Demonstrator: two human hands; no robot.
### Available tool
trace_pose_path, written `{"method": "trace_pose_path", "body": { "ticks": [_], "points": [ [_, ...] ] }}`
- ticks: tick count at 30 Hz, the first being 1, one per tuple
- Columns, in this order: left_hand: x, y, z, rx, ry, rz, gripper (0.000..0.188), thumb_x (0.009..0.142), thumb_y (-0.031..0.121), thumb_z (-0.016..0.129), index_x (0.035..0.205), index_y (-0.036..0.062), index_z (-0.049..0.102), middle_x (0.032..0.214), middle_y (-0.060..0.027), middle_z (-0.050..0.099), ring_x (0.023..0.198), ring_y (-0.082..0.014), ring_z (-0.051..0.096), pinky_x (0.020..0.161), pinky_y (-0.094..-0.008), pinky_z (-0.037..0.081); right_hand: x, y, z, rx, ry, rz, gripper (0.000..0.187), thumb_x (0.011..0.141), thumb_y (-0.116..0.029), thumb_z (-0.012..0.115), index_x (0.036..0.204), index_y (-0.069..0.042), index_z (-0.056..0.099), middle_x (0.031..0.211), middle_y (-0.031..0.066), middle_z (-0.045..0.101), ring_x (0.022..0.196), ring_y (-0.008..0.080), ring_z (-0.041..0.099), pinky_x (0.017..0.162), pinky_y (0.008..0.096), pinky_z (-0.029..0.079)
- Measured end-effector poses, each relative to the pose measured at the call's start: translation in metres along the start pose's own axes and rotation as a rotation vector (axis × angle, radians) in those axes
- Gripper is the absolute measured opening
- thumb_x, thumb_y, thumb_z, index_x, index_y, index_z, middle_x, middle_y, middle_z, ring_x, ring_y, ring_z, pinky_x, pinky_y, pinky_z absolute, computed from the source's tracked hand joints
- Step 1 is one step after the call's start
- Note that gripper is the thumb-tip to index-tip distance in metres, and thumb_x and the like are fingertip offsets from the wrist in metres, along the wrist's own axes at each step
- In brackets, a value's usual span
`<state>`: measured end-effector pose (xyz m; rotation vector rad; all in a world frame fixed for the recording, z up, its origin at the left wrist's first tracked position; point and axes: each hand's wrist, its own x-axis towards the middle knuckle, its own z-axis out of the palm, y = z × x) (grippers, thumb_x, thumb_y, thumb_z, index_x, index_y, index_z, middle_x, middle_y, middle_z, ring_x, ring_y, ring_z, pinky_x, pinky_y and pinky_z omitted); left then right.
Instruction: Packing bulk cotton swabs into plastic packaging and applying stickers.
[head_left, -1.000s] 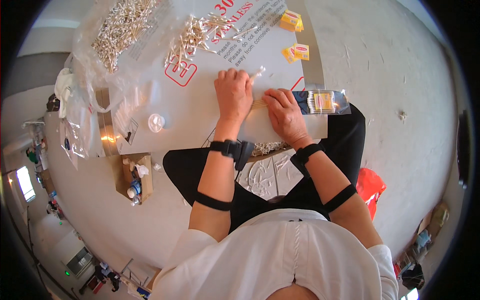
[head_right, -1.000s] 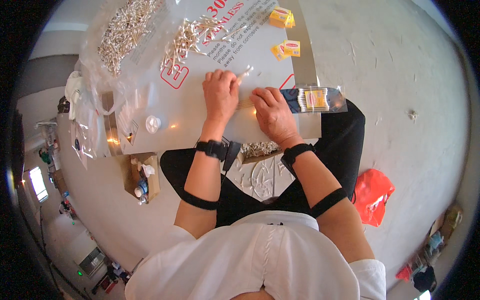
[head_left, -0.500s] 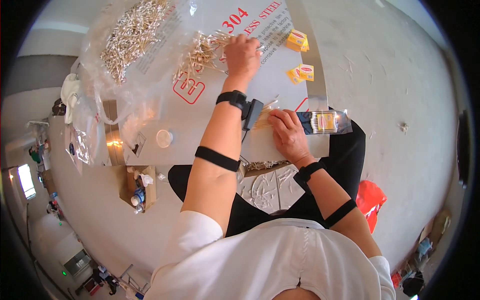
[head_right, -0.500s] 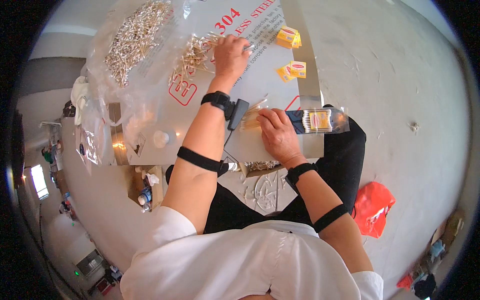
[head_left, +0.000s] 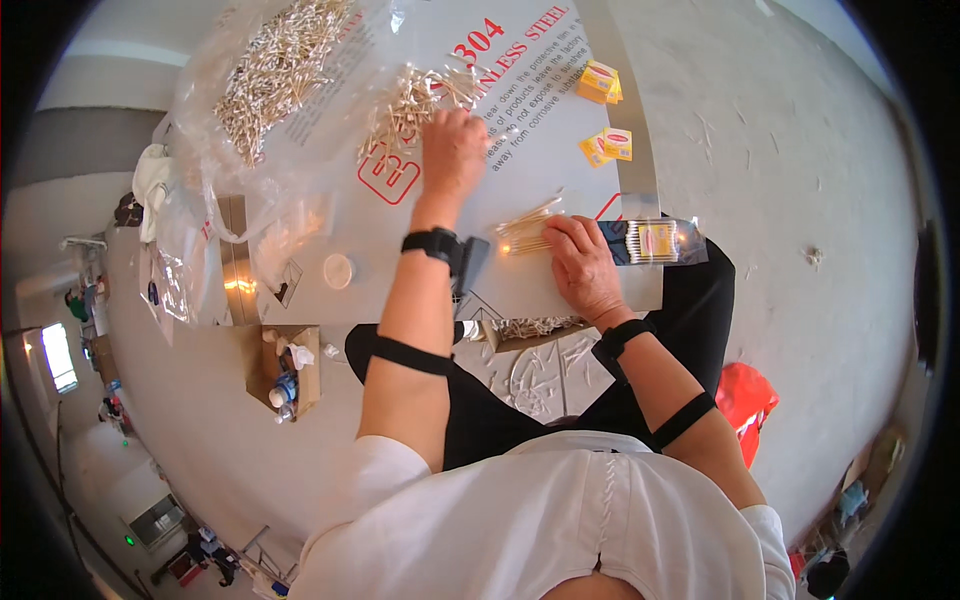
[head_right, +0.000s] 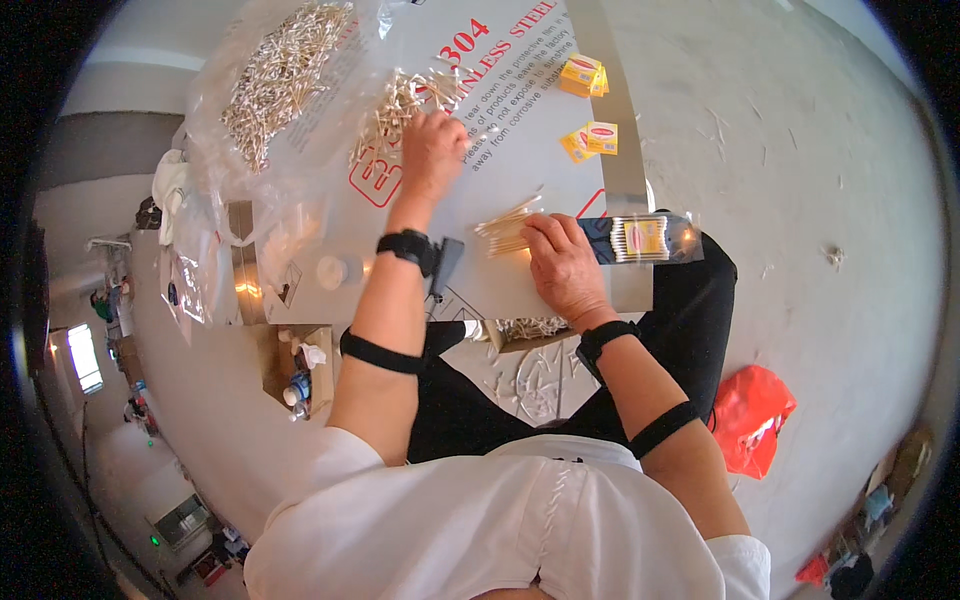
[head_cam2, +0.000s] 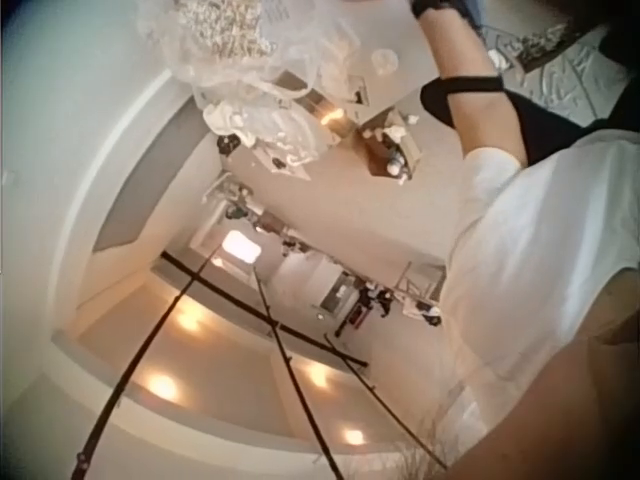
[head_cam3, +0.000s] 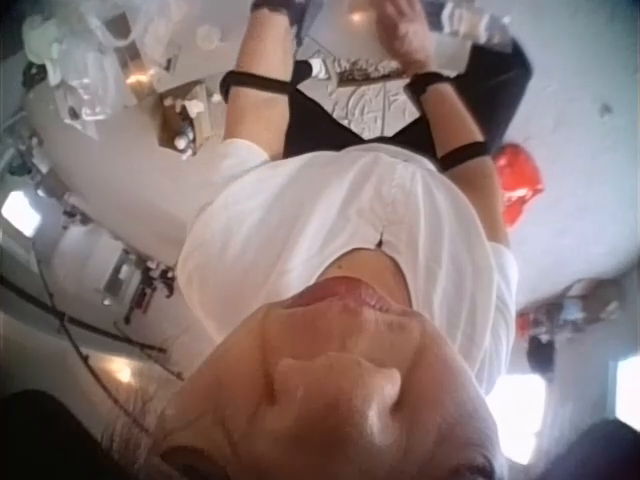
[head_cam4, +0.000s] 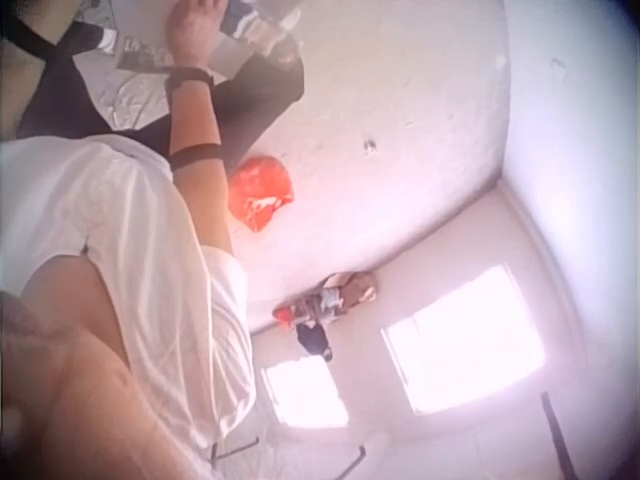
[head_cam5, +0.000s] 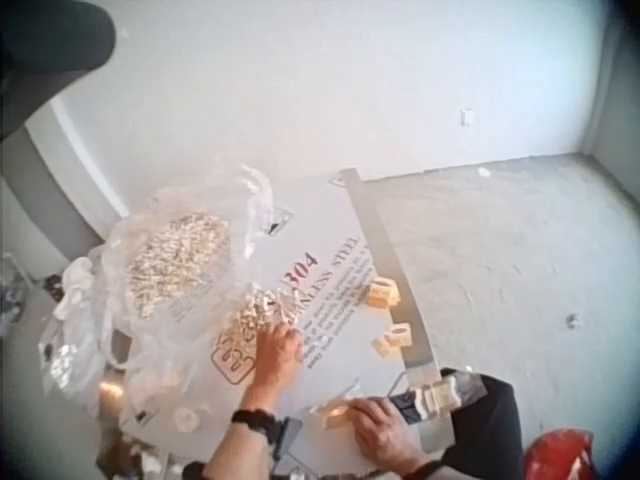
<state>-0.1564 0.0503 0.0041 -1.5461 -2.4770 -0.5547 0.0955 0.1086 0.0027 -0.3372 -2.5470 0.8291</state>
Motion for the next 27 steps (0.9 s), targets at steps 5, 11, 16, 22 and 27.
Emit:
{"method": "trace_pose_path", "body": {
  "ticks": [5, 11, 16, 22, 27],
  "points": [
    [-0.047, 0.056, -0.002, -0.039, -0.020, -0.094, 0.012, 0.074, 0.012, 0.072, 0.079, 0.0097, 0.061, 0.087, -0.0052, 0.057, 0.089, -0.0297, 0.053, 0.079, -0.0444, 0.043, -0.003, 0.005, -0.001, -0.010, 0.000, 0.008, 0.036, 0.073, 0.001, 0.062, 0.109, -0.003, 0.060, 0.117, 0.0090, 0.058, 0.110, 0.0312, 0.053, 0.096, 0.0400, 0.046],
    [-0.055, 0.019, -0.003, -0.149, 0.263, -0.394, 0.026, 0.071, 0.022, 0.076, 0.088, 0.0075, 0.062, 0.094, -0.0102, 0.059, 0.099, -0.0334, 0.052, 0.081, -0.0472, 0.043, 0.001, -0.001, -0.002, 0.007, -0.005, -0.014, 0.037, 0.074, 0.001, 0.063, 0.110, -0.003, 0.060, 0.118, 0.0097, 0.057, 0.111, 0.0319, 0.052, 0.097, 0.0403, 0.045],
    [-0.022, -0.011, -0.002, 0.144, 0.295, -0.643, 0.032, 0.074, 0.027, 0.075, 0.094, 0.0069, 0.063, 0.099, -0.0134, 0.060, 0.104, -0.0370, 0.052, 0.089, -0.0487, 0.043, -0.002, 0.003, -0.002, -0.001, -0.019, 0.005, 0.036, 0.074, 0.001, 0.062, 0.110, -0.002, 0.059, 0.118, 0.0100, 0.057, 0.111, 0.0321, 0.052, 0.098, 0.0404, 0.045],
    [-0.017, -0.026, 0.002, 0.063, -0.010, -0.657, 0.021, 0.074, 0.025, 0.074, 0.086, 0.0096, 0.066, 0.099, -0.0128, 0.062, 0.101, -0.0355, 0.055, 0.086, -0.0494, 0.045, 0.000, 0.000, -0.003, 0.005, -0.019, -0.004, 0.036, 0.075, 0.001, 0.062, 0.111, -0.002, 0.058, 0.117, 0.0103, 0.056, 0.111, 0.0323, 0.052, 0.097, 0.0404, 0.045],
    [-0.033, -0.003, -0.001, -0.150, -0.131, -0.415, 0.015, 0.072, 0.012, 0.074, 0.085, 0.0093, 0.066, 0.092, -0.0093, 0.063, 0.094, -0.0326, 0.057, 0.081, -0.0455, 0.046, -0.001, 0.003, -0.003, 0.007, -0.022, 0.002, 0.035, 0.076, 0.000, 0.062, 0.111, -0.002, 0.058, 0.117, 0.0106, 0.056, 0.111, 0.0323, 0.052, 0.096, 0.0402, 0.046]
  ]
}}
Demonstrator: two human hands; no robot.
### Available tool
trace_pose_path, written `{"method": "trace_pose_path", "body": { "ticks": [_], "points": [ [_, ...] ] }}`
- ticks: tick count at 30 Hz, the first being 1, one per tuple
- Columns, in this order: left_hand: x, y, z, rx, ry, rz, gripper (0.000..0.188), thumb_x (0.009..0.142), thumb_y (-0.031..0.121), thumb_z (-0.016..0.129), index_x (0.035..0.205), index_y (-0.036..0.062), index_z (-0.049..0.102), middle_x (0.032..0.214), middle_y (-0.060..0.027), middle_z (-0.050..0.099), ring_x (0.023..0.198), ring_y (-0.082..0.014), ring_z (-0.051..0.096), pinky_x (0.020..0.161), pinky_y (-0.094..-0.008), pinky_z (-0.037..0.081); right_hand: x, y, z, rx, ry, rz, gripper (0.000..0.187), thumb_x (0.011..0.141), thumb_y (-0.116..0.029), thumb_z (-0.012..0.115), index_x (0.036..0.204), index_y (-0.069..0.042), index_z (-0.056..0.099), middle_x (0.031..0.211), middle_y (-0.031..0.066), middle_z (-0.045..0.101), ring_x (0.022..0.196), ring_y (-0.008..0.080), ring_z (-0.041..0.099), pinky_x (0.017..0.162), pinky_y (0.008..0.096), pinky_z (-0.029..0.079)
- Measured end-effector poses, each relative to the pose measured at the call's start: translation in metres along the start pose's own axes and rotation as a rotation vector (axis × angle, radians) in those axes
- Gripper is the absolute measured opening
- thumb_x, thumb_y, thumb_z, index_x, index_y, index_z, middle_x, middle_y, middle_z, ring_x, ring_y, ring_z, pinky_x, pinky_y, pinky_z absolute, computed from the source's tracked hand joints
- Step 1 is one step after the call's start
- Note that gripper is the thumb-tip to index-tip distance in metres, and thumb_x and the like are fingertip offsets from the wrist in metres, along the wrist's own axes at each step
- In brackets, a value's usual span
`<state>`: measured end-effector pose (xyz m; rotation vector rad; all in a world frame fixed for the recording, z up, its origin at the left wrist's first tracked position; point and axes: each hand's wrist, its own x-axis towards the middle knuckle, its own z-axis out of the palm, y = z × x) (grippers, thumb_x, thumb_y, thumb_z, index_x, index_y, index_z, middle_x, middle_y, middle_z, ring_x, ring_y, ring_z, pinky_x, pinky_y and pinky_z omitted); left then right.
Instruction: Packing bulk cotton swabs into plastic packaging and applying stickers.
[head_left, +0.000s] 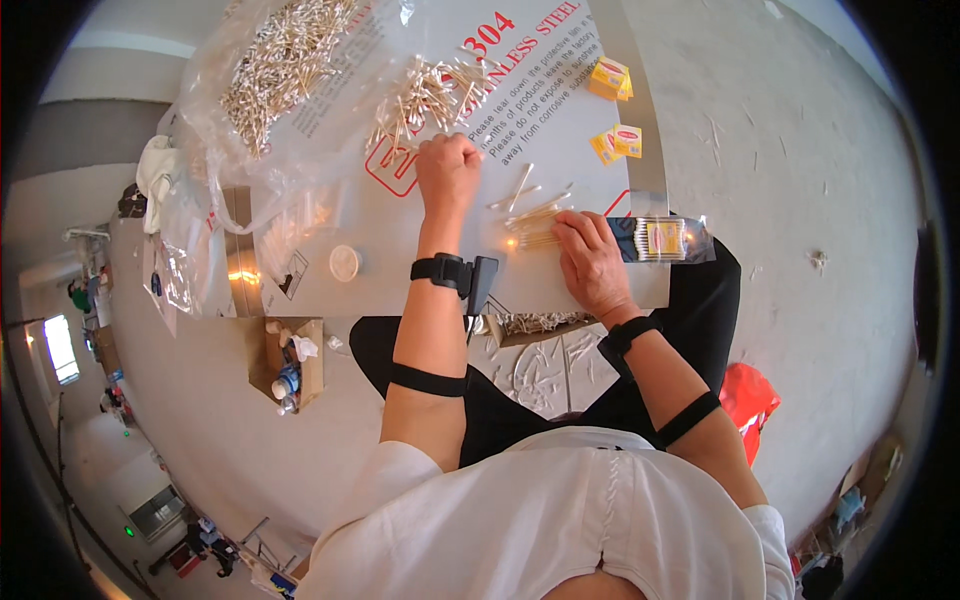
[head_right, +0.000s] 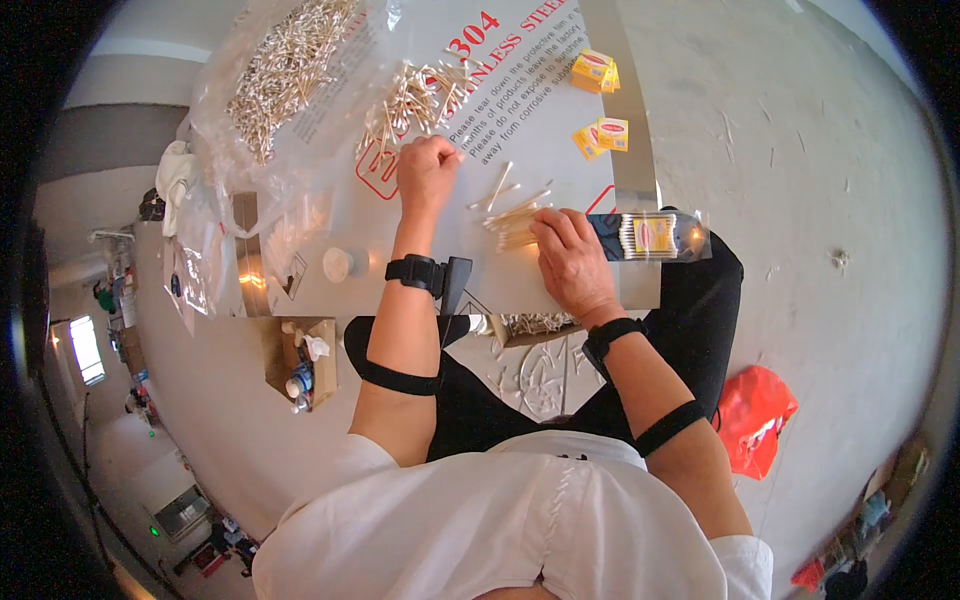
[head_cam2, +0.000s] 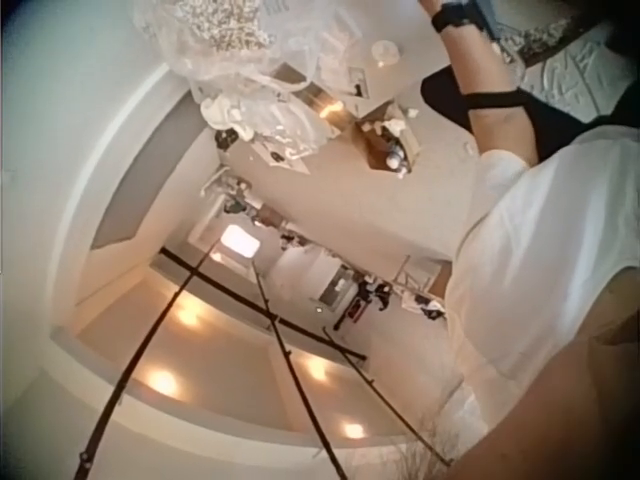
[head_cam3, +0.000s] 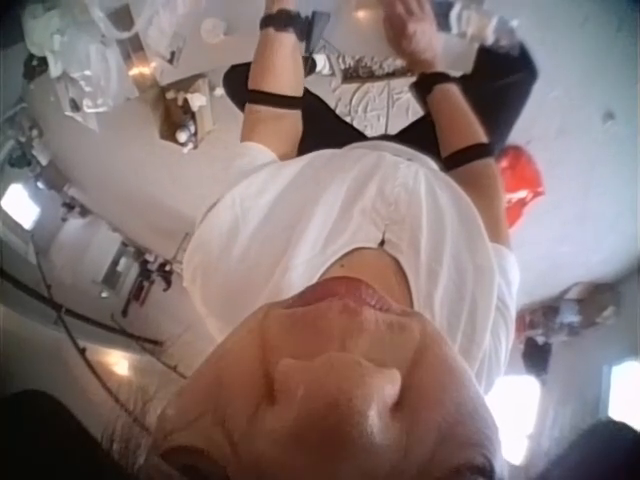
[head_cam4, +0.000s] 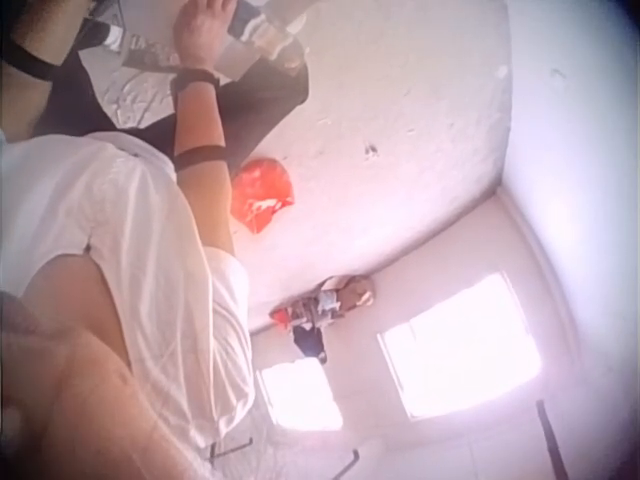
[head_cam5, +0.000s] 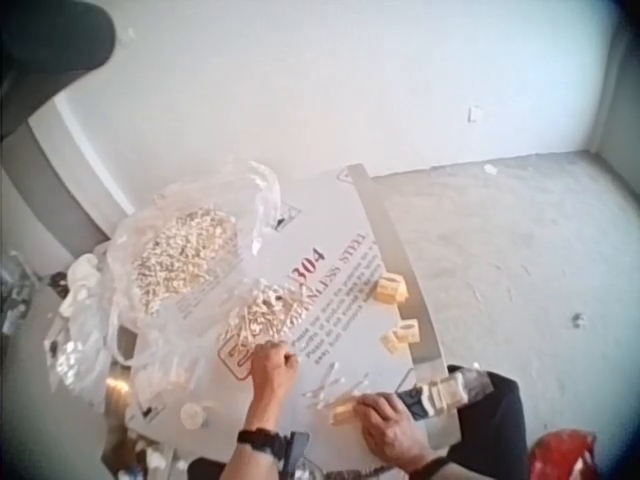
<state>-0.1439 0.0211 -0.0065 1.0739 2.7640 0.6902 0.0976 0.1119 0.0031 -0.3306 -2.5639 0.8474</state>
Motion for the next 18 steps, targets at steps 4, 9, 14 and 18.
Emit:
{"method": "trace_pose_path", "body": {
  "ticks": [4, 9, 14, 18],
  "points": [
    [0.000, 0.009, 0.001, -0.103, 0.173, 0.074, 0.020, 0.071, 0.006, 0.073, 0.090, 0.0091, 0.068, 0.093, -0.0094, 0.065, 0.095, -0.0311, 0.059, 0.083, -0.0443, 0.047, 0.000, 0.001, 0.001, -0.008, 0.004, -0.002, 0.035, 0.076, 0.000, 0.062, 0.110, -0.002, 0.059, 0.117, 0.0103, 0.057, 0.110, 0.0322, 0.052, 0.096, 0.0397, 0.046],
    [0.035, 0.001, -0.011, 0.135, 0.313, 0.112, 0.021, 0.070, 0.005, 0.070, 0.090, 0.0113, 0.067, 0.109, -0.0080, 0.058, 0.108, -0.0349, 0.050, 0.089, -0.0475, 0.042, 0.000, -0.001, 0.002, -0.011, -0.001, 0.007, 0.035, 0.075, 0.000, 0.062, 0.110, -0.002, 0.059, 0.117, 0.0100, 0.057, 0.110, 0.0319, 0.053, 0.097, 0.0394, 0.046],
    [0.055, -0.004, -0.017, 0.201, 0.261, 0.181, 0.007, 0.073, 0.009, 0.070, 0.080, 0.0102, 0.069, 0.100, -0.0085, 0.063, 0.099, -0.0339, 0.056, 0.084, -0.0468, 0.045, 0.000, -0.002, 0.001, 0.000, -0.002, 0.004, 0.034, 0.076, 0.000, 0.062, 0.110, -0.002, 0.059, 0.117, 0.0097, 0.057, 0.110, 0.0316, 0.053, 0.097, 0.0393, 0.046],
    [0.052, 0.001, -0.024, -0.111, -0.020, 0.113, 0.010, 0.073, 0.008, 0.074, 0.082, 0.0055, 0.069, 0.080, -0.0089, 0.068, 0.073, -0.0266, 0.064, 0.068, -0.0385, 0.050, 0.000, -0.001, 0.002, -0.007, 0.009, 0.010, 0.034, 0.076, 0.000, 0.062, 0.109, -0.002, 0.060, 0.117, 0.0095, 0.057, 0.110, 0.0313, 0.053, 0.097, 0.0393, 0.046]
  ]
}}
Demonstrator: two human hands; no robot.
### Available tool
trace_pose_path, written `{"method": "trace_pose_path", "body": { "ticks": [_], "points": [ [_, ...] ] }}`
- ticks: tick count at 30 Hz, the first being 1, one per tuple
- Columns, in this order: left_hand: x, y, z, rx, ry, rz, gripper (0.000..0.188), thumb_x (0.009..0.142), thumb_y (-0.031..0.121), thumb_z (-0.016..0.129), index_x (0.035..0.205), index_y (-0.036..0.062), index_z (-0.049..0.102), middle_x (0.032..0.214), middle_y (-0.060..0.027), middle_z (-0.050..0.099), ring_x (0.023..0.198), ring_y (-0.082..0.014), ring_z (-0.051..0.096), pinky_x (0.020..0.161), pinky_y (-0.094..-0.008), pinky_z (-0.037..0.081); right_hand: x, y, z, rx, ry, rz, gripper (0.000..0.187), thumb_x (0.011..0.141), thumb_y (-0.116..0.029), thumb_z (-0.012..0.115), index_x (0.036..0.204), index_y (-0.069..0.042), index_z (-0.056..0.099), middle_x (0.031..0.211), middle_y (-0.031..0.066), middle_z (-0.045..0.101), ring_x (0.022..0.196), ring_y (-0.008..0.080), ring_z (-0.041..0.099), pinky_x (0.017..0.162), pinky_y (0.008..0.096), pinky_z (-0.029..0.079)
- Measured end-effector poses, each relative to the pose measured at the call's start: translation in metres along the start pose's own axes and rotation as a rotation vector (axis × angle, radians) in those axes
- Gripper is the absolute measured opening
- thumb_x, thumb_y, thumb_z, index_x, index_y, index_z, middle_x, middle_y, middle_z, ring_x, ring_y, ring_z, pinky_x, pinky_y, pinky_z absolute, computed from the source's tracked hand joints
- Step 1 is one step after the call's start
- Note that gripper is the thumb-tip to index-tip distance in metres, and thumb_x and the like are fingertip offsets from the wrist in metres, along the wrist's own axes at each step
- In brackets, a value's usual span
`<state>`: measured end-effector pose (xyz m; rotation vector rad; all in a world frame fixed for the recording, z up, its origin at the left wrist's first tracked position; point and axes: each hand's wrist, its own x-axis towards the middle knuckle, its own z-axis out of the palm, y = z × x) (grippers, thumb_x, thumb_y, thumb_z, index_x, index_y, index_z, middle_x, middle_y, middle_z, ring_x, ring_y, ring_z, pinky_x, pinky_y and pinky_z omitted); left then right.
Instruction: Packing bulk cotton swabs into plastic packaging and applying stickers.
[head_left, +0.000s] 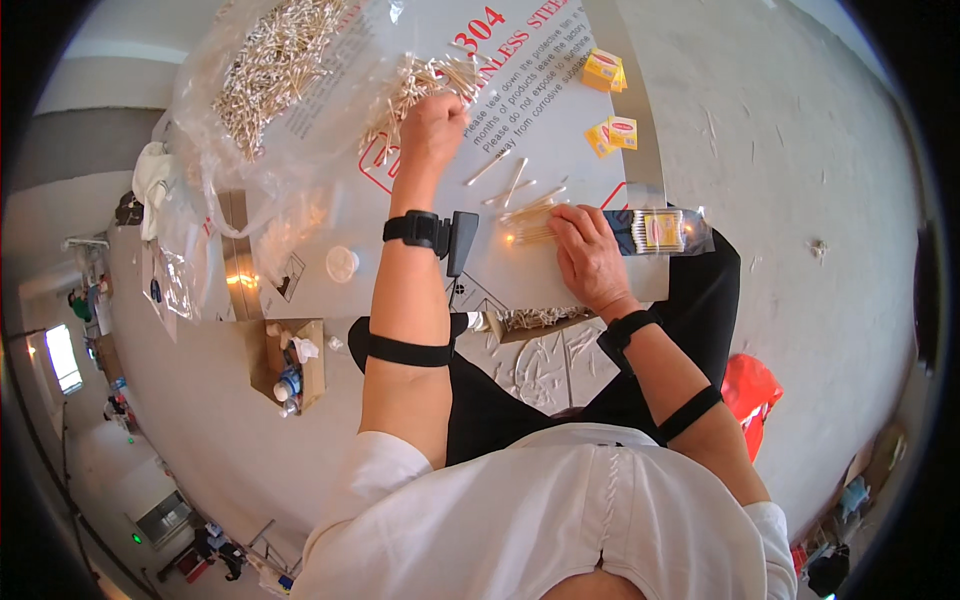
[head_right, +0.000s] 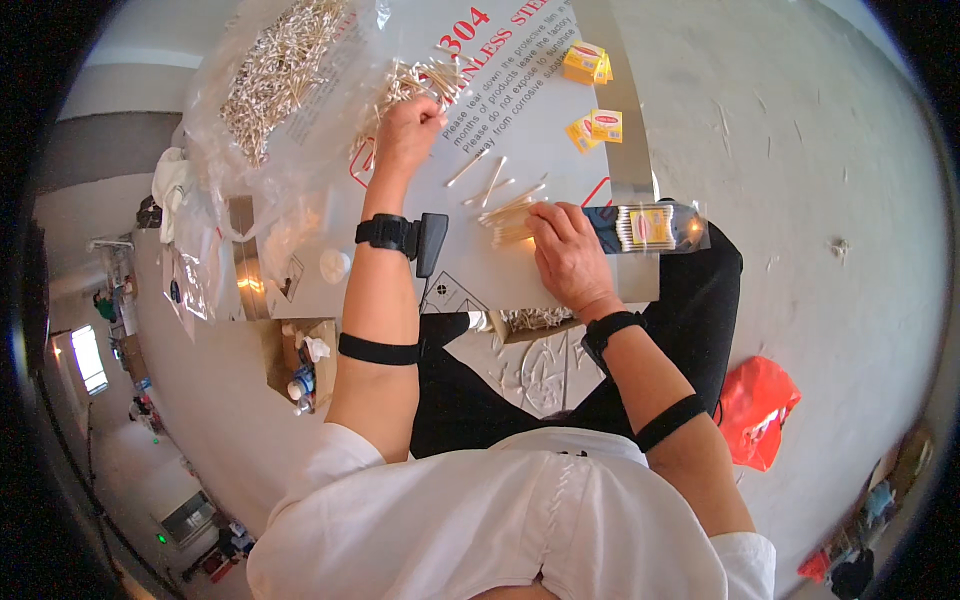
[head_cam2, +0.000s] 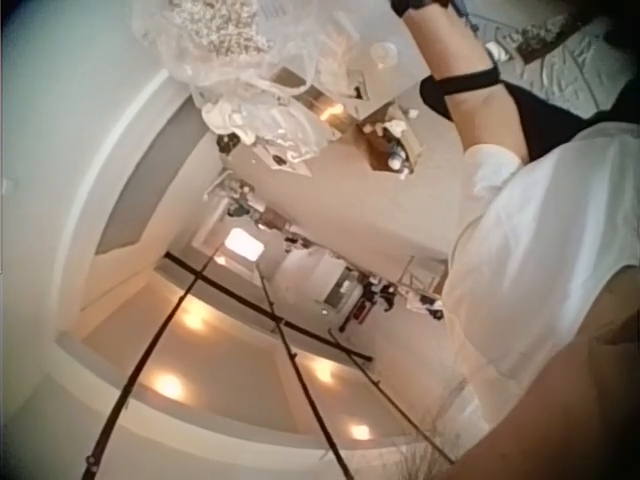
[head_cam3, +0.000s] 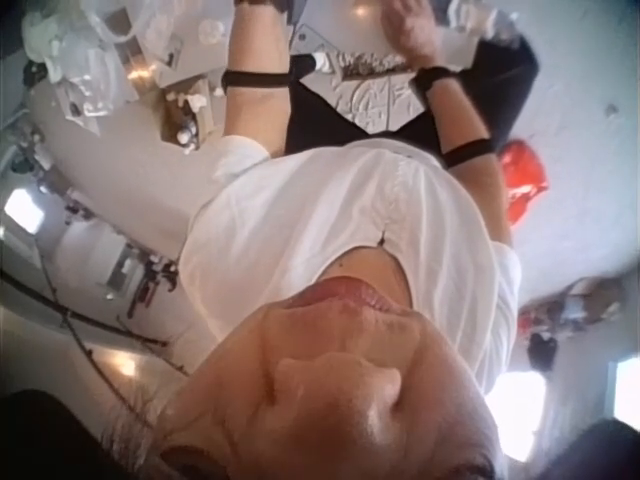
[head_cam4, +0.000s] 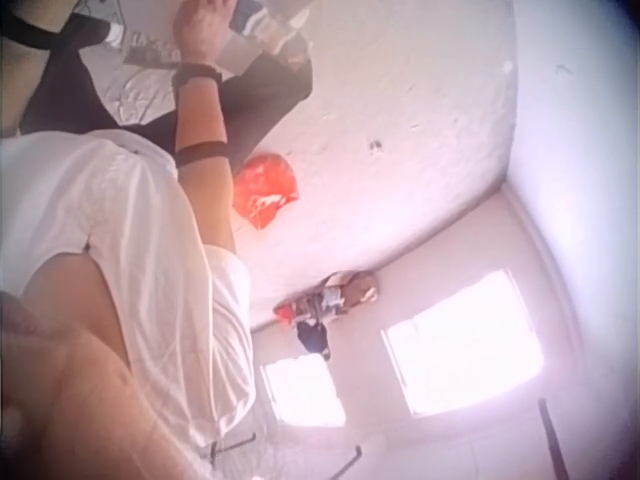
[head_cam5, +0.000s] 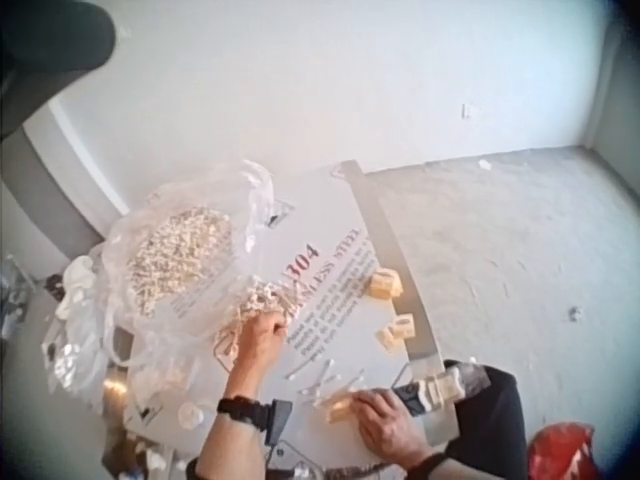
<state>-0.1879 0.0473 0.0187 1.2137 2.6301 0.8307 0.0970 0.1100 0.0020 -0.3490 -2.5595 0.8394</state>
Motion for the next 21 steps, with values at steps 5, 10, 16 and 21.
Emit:
{"method": "trace_pose_path", "body": {
  "ticks": [5, 10, 16, 21],
  "points": [
    [-0.024, 0.014, 0.007, 0.012, -0.260, -0.095, 0.010, 0.076, 0.008, 0.073, 0.084, 0.0037, 0.068, 0.080, -0.0113, 0.070, 0.068, -0.0267, 0.065, 0.065, -0.0385, 0.051, -0.001, 0.002, 0.000, 0.006, 0.009, 0.003, 0.034, 0.075, 0.000, 0.063, 0.109, -0.002, 0.060, 0.117, 0.0096, 0.057, 0.110, 0.0311, 0.053, 0.096, 0.0388, 0.046],
    [-0.047, 0.016, 0.018, -0.049, 0.000, -0.001, 0.007, 0.076, 0.004, 0.067, 0.082, 0.0056, 0.063, 0.083, -0.0141, 0.062, 0.084, -0.0343, 0.061, 0.073, -0.0456, 0.049, 0.000, 0.000, 0.000, -0.002, 0.009, -0.009, 0.035, 0.073, 0.000, 0.063, 0.109, -0.002, 0.060, 0.116, 0.0098, 0.057, 0.109, 0.0311, 0.053, 0.096, 0.0387, 0.047],
    [-0.083, 0.043, 0.034, -0.023, 0.007, 0.078, 0.011, 0.077, 0.003, 0.067, 0.086, 0.0070, 0.063, 0.084, -0.0083, 0.061, 0.084, -0.0282, 0.061, 0.072, -0.0408, 0.049, 0.000, 0.000, 0.000, 0.012, 0.026, -0.012, 0.035, 0.072, 0.001, 0.062, 0.107, -0.002, 0.060, 0.114, 0.0103, 0.058, 0.108, 0.0316, 0.054, 0.095, 0.0391, 0.047],
    [-0.107, 0.062, 0.039, -0.071, 0.097, 0.144, 0.012, 0.078, 0.003, 0.067, 0.088, 0.0082, 0.064, 0.085, -0.0063, 0.060, 0.087, -0.0297, 0.058, 0.076, -0.0411, 0.049, 0.000, 0.002, 0.002, 0.024, 0.038, -0.012, 0.034, 0.072, 0.002, 0.062, 0.106, -0.002, 0.060, 0.113, 0.0107, 0.059, 0.108, 0.0321, 0.054, 0.094, 0.0394, 0.047]
  ]
}}
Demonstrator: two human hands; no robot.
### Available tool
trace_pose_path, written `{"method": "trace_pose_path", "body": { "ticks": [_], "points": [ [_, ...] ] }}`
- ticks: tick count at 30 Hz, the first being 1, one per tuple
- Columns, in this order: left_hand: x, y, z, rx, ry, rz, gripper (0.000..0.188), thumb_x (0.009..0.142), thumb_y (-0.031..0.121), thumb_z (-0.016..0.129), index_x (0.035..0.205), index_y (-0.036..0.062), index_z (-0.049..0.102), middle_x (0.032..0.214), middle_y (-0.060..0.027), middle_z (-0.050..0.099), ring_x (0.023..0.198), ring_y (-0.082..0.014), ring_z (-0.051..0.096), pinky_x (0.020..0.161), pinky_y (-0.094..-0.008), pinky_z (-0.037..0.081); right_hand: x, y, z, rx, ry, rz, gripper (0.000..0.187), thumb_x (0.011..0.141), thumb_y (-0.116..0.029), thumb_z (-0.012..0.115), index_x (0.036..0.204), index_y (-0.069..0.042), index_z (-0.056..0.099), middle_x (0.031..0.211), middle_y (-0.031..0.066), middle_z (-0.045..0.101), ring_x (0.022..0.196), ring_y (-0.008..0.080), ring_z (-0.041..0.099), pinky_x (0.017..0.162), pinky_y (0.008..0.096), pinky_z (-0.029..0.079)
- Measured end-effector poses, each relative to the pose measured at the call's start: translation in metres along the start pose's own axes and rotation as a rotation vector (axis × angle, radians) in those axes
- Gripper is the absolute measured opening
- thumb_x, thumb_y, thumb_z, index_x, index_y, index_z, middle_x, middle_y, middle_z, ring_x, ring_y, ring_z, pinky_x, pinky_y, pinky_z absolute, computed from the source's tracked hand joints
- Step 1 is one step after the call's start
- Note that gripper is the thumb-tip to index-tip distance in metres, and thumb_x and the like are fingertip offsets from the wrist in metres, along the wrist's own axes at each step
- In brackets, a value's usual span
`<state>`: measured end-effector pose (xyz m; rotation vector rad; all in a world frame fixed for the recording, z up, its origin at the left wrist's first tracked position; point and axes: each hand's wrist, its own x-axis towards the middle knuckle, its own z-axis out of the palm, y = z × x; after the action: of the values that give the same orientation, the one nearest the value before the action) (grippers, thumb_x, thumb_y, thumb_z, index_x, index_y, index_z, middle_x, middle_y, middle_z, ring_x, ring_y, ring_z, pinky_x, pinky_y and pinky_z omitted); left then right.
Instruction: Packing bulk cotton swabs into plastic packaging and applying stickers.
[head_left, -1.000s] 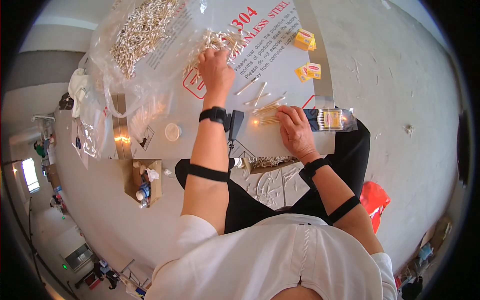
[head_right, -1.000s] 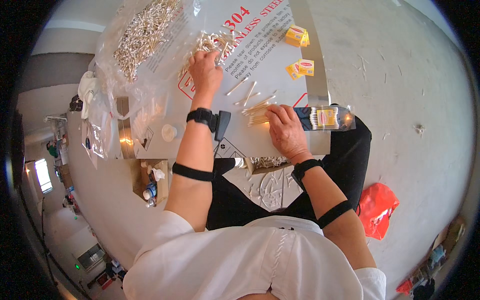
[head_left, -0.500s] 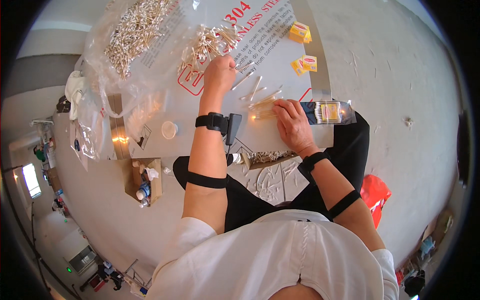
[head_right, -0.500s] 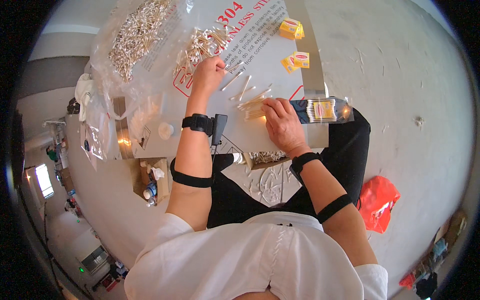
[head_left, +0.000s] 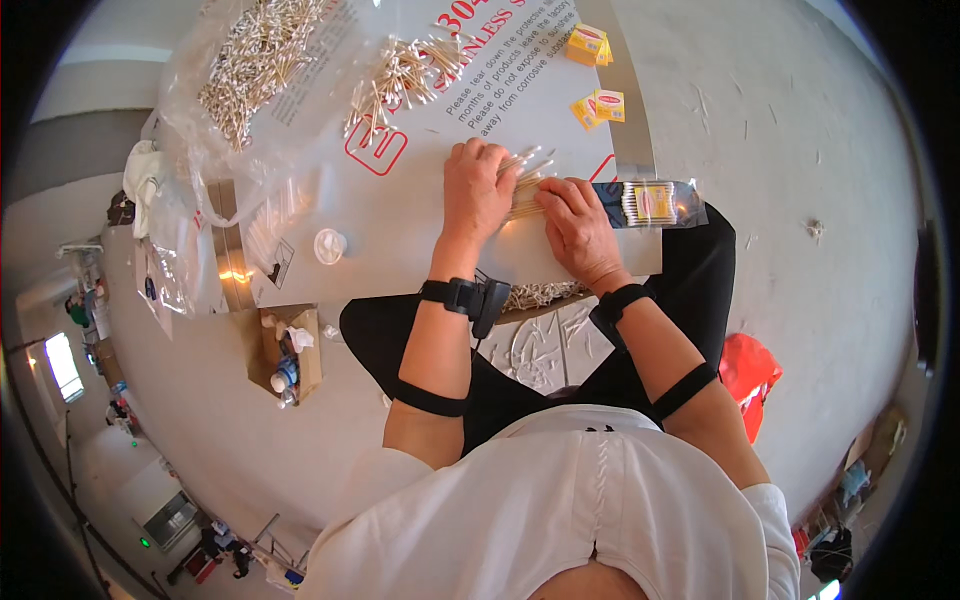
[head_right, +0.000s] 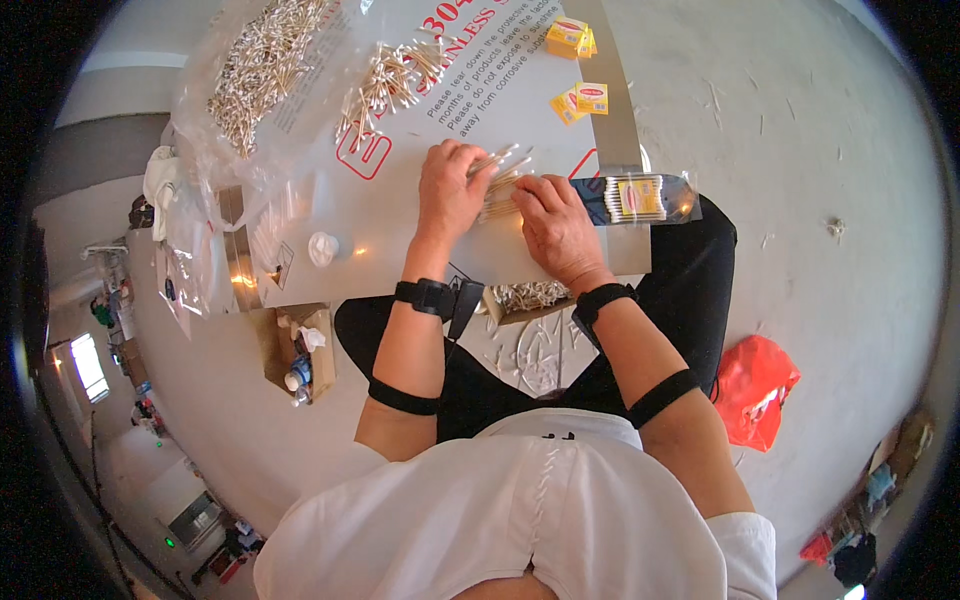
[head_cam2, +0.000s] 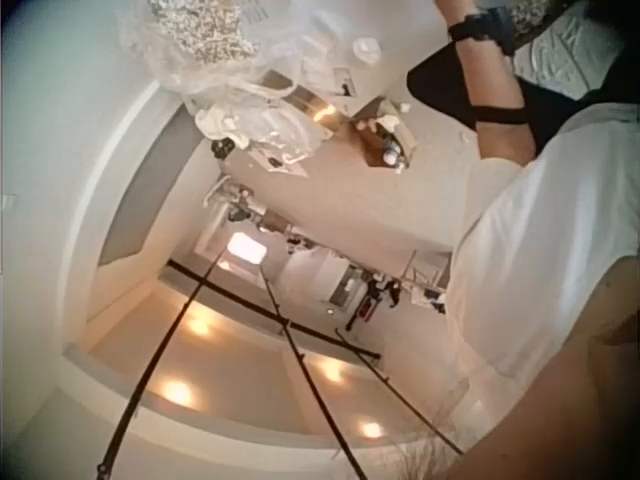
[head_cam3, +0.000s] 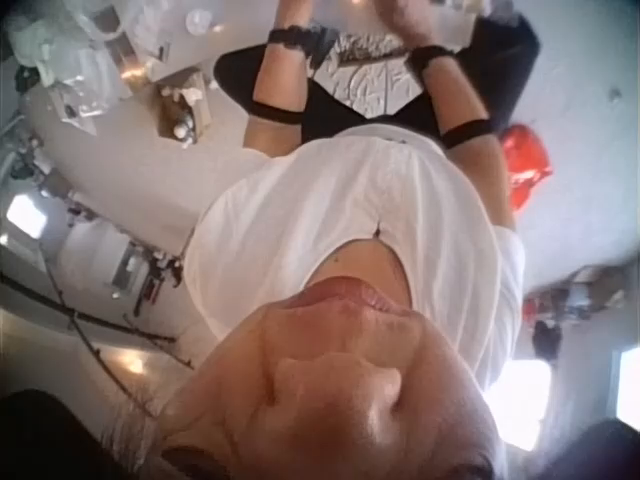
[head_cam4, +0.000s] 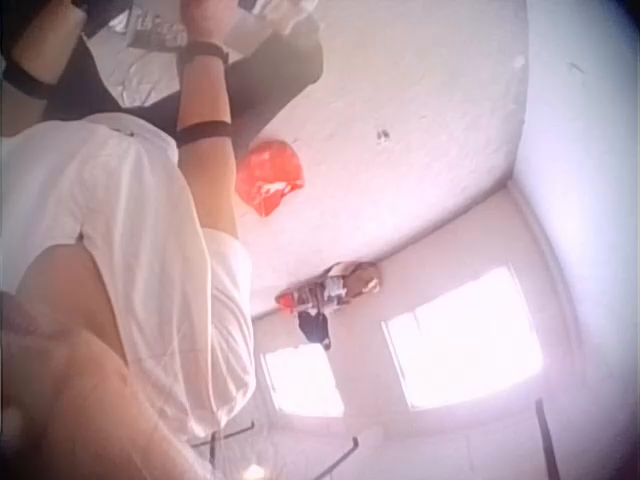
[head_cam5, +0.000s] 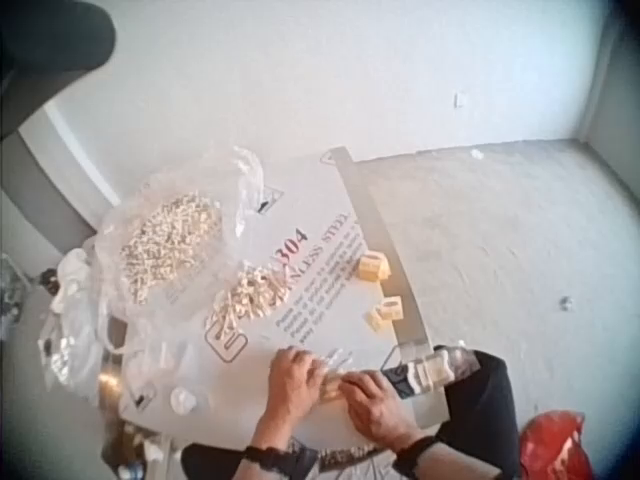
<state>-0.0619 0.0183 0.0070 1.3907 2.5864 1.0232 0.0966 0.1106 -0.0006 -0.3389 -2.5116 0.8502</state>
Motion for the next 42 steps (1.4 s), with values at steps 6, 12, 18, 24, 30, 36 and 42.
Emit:
{"method": "trace_pose_path", "body": {
  "ticks": [6, 12, 18, 24, 30, 36, 42],
  "points": [
    [-0.006, 0.000, 0.001, 0.054, -0.031, 0.002, 0.014, 0.080, 0.008, 0.069, 0.093, 0.0062, 0.065, 0.095, -0.0058, 0.061, 0.096, -0.0281, 0.056, 0.085, -0.0417, 0.045, -0.001, 0.001, 0.000, 0.004, 0.013, -0.019, 0.034, 0.072, 0.002, 0.063, 0.106, -0.003, 0.060, 0.113, 0.0111, 0.059, 0.107, 0.0330, 0.054, 0.093, 0.0398, 0.048],
    [-0.036, 0.025, 0.012, 0.276, -0.078, 0.035, 0.060, 0.090, 0.030, 0.062, 0.139, 0.0019, 0.044, 0.147, -0.0188, 0.040, 0.137, -0.0350, 0.036, 0.110, -0.0532, 0.028, -0.003, 0.000, 0.001, 0.102, 0.075, 0.030, 0.029, 0.077, 0.004, 0.059, 0.105, -0.002, 0.058, 0.115, 0.0145, 0.057, 0.106, 0.0348, 0.055, 0.092, 0.0410, 0.048],
    [-0.070, 0.046, 0.018, 0.324, -0.197, -0.053, 0.077, 0.090, 0.044, 0.059, 0.148, 0.0020, 0.031, 0.155, -0.0187, 0.029, 0.145, -0.0335, 0.024, 0.116, -0.0574, 0.015, -0.011, 0.006, 0.001, 0.345, 0.277, 0.239, 0.019, 0.086, 0.008, 0.051, 0.103, 0.001, 0.055, 0.115, 0.0175, 0.056, 0.106, 0.0367, 0.056, 0.091, 0.0382, 0.048],
    [-0.050, 0.035, 0.012, 0.365, -0.179, 0.013, 0.080, 0.089, 0.046, 0.060, 0.149, 0.0022, 0.030, 0.156, -0.0177, 0.028, 0.146, -0.0314, 0.023, 0.116, -0.0575, 0.012, -0.004, 0.011, 0.005, 0.504, 0.370, 0.348, 0.014, 0.095, -0.001, 0.051, 0.107, 0.000, 0.057, 0.116, 0.0161, 0.059, 0.106, 0.0314, 0.058, 0.093, 0.0352, 0.047],
    [-0.059, 0.029, 0.011, 0.292, -0.294, 0.057, 0.077, 0.091, 0.043, 0.058, 0.149, 0.0015, 0.028, 0.157, -0.0186, 0.024, 0.147, -0.0322, 0.020, 0.117, -0.0570, 0.010, -0.005, 0.007, 0.016, 0.648, 0.453, 0.374, 0.029, 0.101, -0.015, 0.048, 0.124, 0.002, 0.056, 0.133, 0.0161, 0.054, 0.124, 0.0270, 0.051, 0.104, 0.0341, 0.039],
    [-0.052, 0.021, 0.016, -0.469, 0.288, -0.238, 0.062, 0.104, 0.041, 0.037, 0.149, -0.0020, 0.026, 0.156, -0.0212, 0.022, 0.146, -0.0343, 0.019, 0.118, -0.0425, 0.018, 0.012, 0.004, 0.023, 0.736, 0.448, 0.396, 0.036, 0.104, -0.020, 0.045, 0.130, 0.003, 0.053, 0.140, 0.0147, 0.050, 0.130, 0.0235, 0.046, 0.109, 0.0335, 0.036],
    [-0.039, 0.023, 0.029, -0.765, 0.279, -0.229, 0.061, 0.104, 0.041, 0.038, 0.145, -0.0038, 0.032, 0.152, -0.0192, 0.032, 0.142, -0.0292, 0.029, 0.116, -0.0398, 0.023, 0.021, -0.001, 0.039, 0.769, 0.442, 0.367, 0.036, 0.103, -0.021, 0.047, 0.129, 0.003, 0.054, 0.136, 0.0179, 0.053, 0.128, 0.0278, 0.049, 0.108, 0.0352, 0.036]
  ]
}}
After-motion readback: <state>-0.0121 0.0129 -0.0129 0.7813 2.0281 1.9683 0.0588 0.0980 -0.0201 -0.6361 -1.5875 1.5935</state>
